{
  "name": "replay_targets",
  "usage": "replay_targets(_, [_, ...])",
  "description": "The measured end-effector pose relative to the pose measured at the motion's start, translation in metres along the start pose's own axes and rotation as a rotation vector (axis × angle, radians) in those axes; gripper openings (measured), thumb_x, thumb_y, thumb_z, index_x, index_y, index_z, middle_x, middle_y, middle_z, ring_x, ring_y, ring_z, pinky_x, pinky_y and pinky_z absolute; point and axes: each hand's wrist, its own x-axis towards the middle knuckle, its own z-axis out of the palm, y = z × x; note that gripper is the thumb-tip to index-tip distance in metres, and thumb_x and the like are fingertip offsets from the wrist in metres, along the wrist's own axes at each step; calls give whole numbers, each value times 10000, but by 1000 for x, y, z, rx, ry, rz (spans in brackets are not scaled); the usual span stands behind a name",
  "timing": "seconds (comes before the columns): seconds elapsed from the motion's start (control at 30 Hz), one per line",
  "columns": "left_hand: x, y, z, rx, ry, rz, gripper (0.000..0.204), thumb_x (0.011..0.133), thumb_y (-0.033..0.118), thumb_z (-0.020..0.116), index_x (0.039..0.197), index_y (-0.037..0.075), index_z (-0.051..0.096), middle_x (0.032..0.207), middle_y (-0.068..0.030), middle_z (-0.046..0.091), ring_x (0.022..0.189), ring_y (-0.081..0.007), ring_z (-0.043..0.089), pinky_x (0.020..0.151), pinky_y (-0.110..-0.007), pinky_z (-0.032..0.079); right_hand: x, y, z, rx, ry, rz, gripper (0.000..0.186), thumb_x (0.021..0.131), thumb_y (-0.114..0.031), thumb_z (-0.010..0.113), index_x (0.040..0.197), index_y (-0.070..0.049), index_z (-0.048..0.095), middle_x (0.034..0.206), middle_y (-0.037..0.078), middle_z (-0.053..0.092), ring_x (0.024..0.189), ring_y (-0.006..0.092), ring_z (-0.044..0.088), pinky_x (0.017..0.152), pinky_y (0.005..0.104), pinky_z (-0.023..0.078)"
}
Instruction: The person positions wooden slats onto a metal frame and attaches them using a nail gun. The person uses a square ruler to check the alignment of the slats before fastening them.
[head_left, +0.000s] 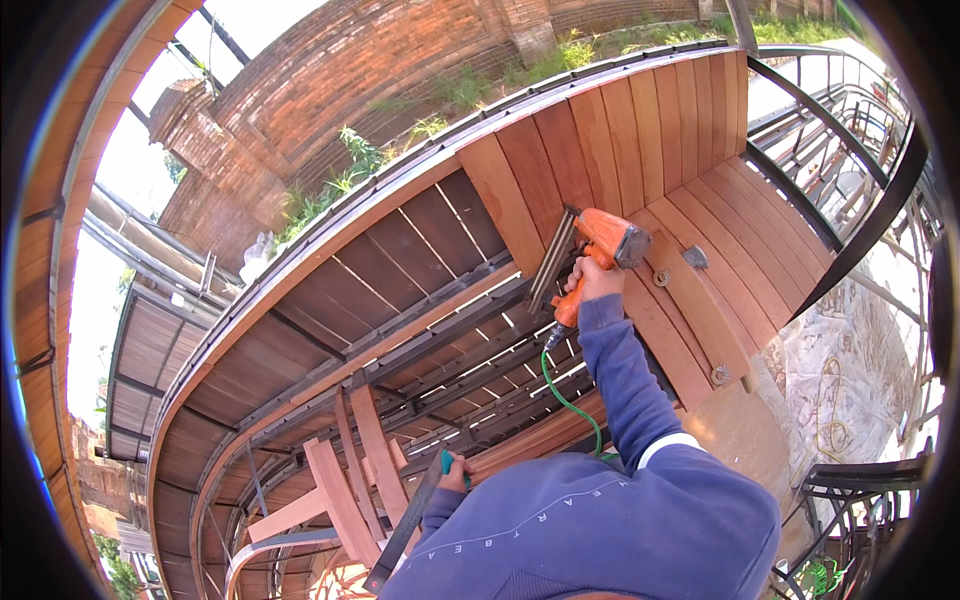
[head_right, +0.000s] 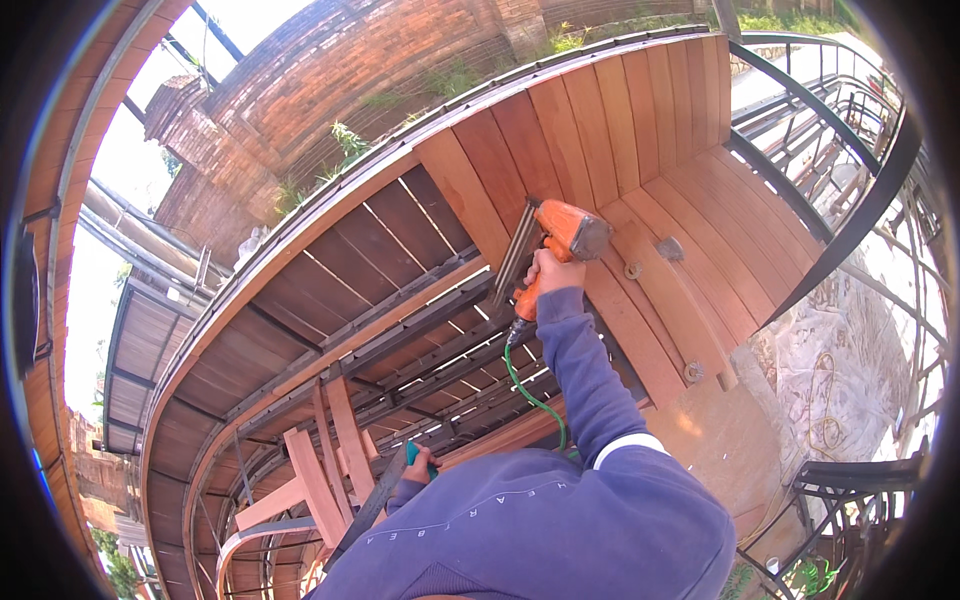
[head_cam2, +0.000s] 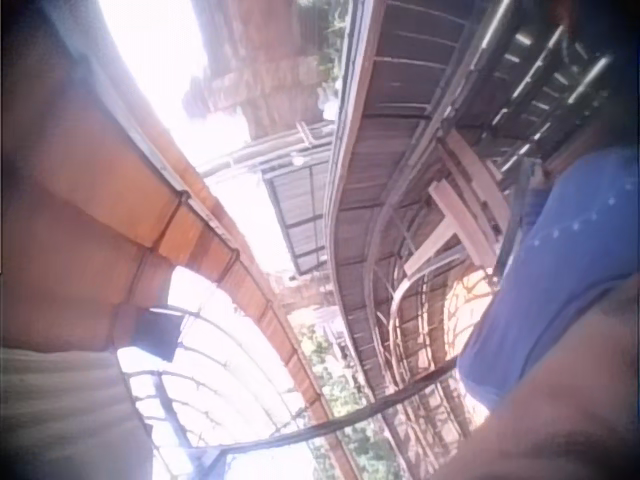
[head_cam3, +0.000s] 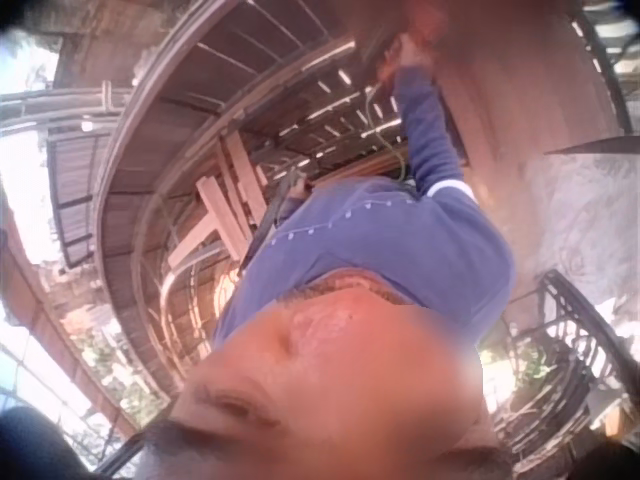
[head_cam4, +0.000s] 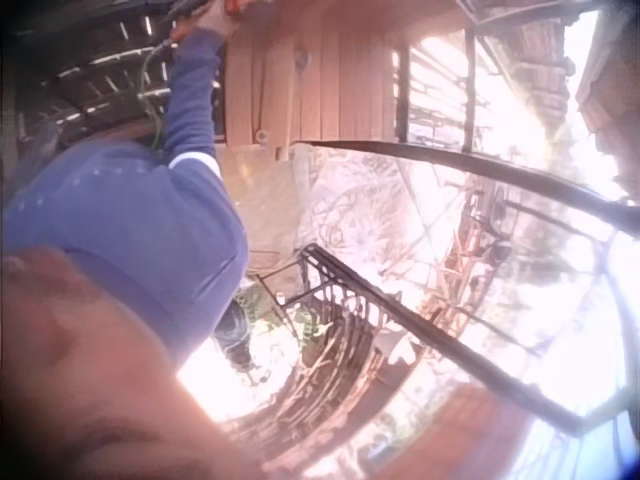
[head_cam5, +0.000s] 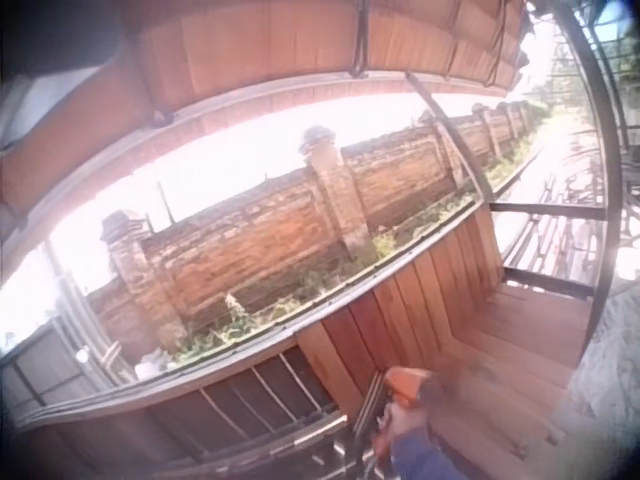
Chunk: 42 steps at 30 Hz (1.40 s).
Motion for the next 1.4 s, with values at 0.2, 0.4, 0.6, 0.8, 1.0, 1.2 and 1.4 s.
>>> replay_targets(0.2, [-10, -2, 17, 22, 279, 80, 162, 923, 173, 569, 808, 63, 537, 632, -34, 555, 587, -133, 535, 566, -302, 446, -15, -72, 72, -423, -263, -293, 100, 853, -10, 597, 947, 22, 616, 645, 29, 581, 475, 111, 550, 436, 276, 435])
replay_targets(0.4, [-8, 18, 28, -78, 319, 113, 110, 907, 110, 591, 821, 58, 546, 626, -42, 573, 565, -126, 573, 546, -282, 460, 18, -62, 83, -525, -163, -540, 70, 832, -73, 641, 849, -5, 647, 592, -4, 553, 436, 86, 508, 406, 287, 389])
replay_targets(0.6, [-4, -4, 26, -87, 324, 138, 89, 892, 79, 601, 826, 50, 549, 618, -47, 591, 544, -120, 575, 534, -280, 467, 2, -73, 99, -432, -183, -433, 89, 833, -64, 645, 884, 7, 631, 603, 11, 566, 431, 95, 523, 394, 283, 399])
replay_targets(0.8, [0, -11, 31, -127, 361, 152, 67, 880, 75, 607, 839, 47, 562, 611, -58, 604, 551, -126, 597, 540, -287, 482, 33, -57, 84, -535, -185, -664, 102, 844, -40, 629, 931, 11, 610, 629, 36, 585, 421, 129, 539, 395, 290, 431])
replay_targets(1.0, [2, -19, 32, -103, 386, 172, 63, 878, 63, 605, 836, 44, 563, 617, -59, 604, 558, -130, 608, 548, -286, 488, 36, -50, 83, -604, -146, -749, 92, 836, -35, 631, 917, 9, 629, 624, 19, 584, 449, 111, 544, 405, 293, 421])
replay_targets(1.2, [-8, 9, 30, -120, 371, 144, 75, 886, 68, 606, 826, 50, 565, 624, -56, 606, 562, -121, 600, 552, -280, 482, 27, -53, 85, -551, -163, -643, 102, 824, -50, 640, 895, 22, 652, 663, 26, 613, 552, 117, 584, 507, 305, 453])
replay_targets(1.4, [-3, 2, 30, -110, 345, 136, 93, 887, 85, 614, 819, 51, 560, 618, -54, 595, 547, -117, 572, 537, -281, 463, 29, -58, 81, -578, -138, -611, 172, 809, -74, 655, 922, 54, 675, 767, 52, 684, 721, 153, 658, 674, 328, 508])
